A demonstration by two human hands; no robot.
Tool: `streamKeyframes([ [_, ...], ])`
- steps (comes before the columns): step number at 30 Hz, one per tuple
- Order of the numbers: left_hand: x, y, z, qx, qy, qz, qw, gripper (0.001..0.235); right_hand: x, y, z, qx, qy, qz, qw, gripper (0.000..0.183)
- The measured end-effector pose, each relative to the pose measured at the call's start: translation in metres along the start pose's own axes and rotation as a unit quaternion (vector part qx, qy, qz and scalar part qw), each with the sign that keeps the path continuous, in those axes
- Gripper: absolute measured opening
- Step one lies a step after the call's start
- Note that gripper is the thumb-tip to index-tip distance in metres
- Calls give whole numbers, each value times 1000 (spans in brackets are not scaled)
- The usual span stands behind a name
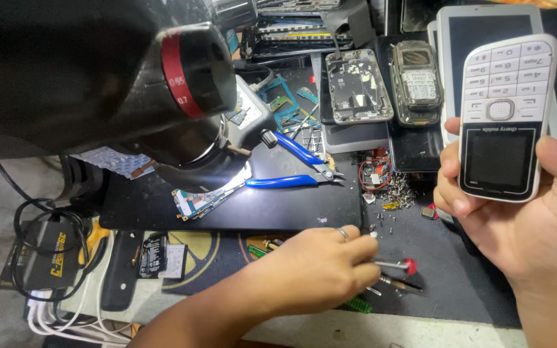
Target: The person disassembles a feature phone by prying open the casing and removing internal components such as the battery, circuit board, and keypad. The person uses a metal prying tool and tweezers to separate parts and place them on the workbench.
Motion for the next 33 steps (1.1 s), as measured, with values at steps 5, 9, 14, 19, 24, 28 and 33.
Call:
streamKeyframes([
  [5, 23, -1, 6, -30, -20, 67, 997, 11, -2, -2, 3, -6, -10, -15, 1000, 73],
  [9, 80, 23, -7, 24, -13, 180, 983, 26, -6, -4, 11, -21, -11, -38, 999, 70],
  [14, 107, 57, -12, 138, -3, 217, 966, 18, -14, 1, 21, -52, -35, -43, 997, 63],
  [19, 81, 59, 2, 135, -57, 132, 980, 20, -33, 6, 27, -86, -29, -57, 994, 63],
  [24, 49, 60, 11, 139, -63, 89, 984, 21, -44, 12, 34, -108, 4, -80, 991, 60],
  [28, 35, 54, 20, 110, -87, 83, 987, 21, -44, 15, 37, -112, 63, -73, 989, 61],
  [33, 18, 29, 29, 57, -108, 33, 992, 6, -46, 16, 44, -131, 46, -85, 987, 61],
])
Point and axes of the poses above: each hand's wrist, its own y-axis away from the middle knuckle, its own x-axis out of the back of the hand, z = x × y, the point moved 9 cm from there along -y, towards the middle knuckle, and after that the axes turned 2 degrees about -y, right-handed, at the moved point
